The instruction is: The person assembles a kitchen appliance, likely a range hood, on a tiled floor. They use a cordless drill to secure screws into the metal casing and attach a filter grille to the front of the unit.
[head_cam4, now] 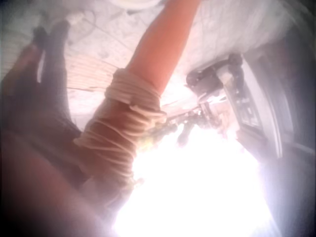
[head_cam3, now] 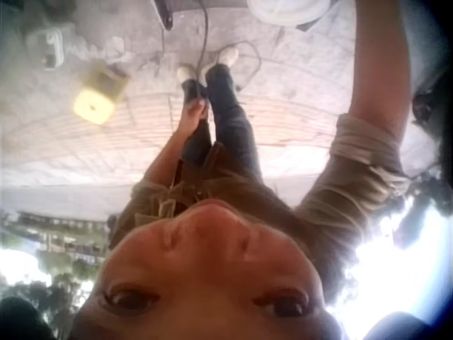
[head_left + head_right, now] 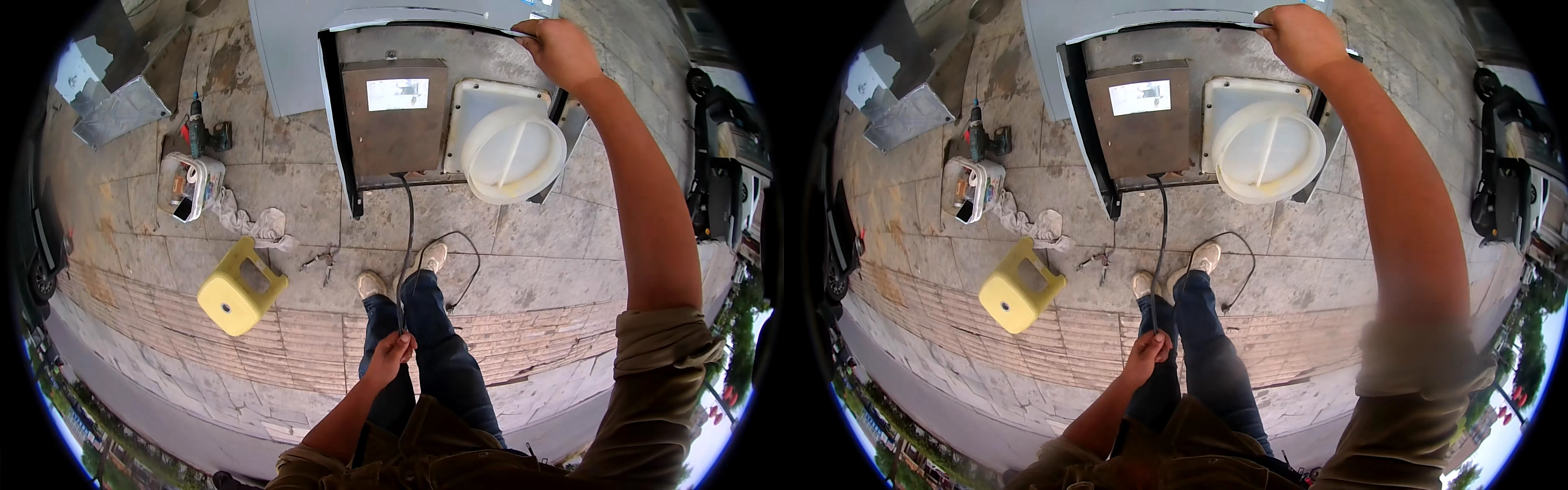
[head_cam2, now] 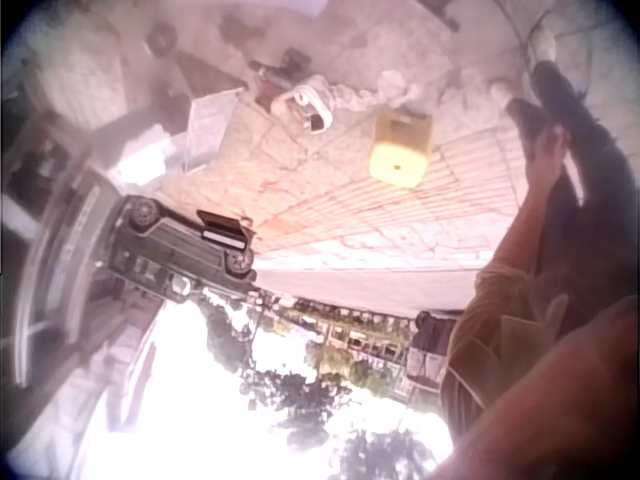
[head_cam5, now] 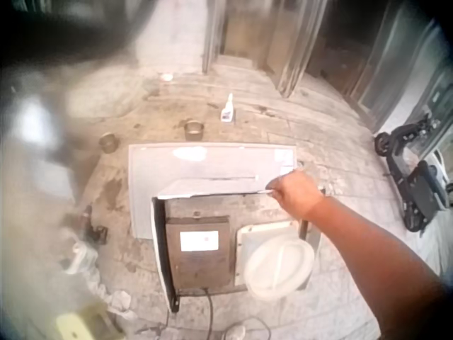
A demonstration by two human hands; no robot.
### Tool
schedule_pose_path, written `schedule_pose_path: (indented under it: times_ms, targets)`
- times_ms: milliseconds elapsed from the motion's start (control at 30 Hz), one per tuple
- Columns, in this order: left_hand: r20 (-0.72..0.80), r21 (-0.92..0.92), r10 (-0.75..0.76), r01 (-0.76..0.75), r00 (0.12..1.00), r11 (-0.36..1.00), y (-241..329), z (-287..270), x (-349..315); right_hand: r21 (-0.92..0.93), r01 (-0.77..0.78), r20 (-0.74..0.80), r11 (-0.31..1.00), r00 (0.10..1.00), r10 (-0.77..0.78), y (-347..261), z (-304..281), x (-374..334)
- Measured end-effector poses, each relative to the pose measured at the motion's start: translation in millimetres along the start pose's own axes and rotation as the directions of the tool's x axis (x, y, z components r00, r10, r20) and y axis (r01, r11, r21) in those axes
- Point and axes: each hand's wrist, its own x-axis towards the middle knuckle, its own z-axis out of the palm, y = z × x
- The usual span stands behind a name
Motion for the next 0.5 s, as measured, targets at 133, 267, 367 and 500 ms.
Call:
schedule_pose_path:
  times_ms: [133, 267, 367, 500]
  targets:
    - [0.008, 0.022, -0.016, 0.016, 1.000, 1.000, 1.6, 2.6, 0.6, 0.070, 0.046, 0.086, 0.996, 0.995, -0.052, 4.5, -10.0, 7.0]
    - [-0.002, 0.025, -0.020, 0.020, 1.000, 0.999, -0.8, 1.0, 0.4, 0.112, 0.103, 0.110, 0.988, 0.987, -0.116, 12.2, -15.0, 12.5]
    - [-0.022, 0.009, -0.017, 0.017, 1.000, 1.000, 0.3, 1.1, 1.1, 0.121, 0.053, 0.111, 0.991, 0.992, -0.067, 5.9, -19.0, 11.4]
    - [-0.029, 0.016, -0.016, 0.016, 0.999, 1.000, -0.3, 0.1, 2.5, 0.100, 0.029, 0.085, 0.995, 0.996, -0.038, 6.5, -15.9, 11.1]
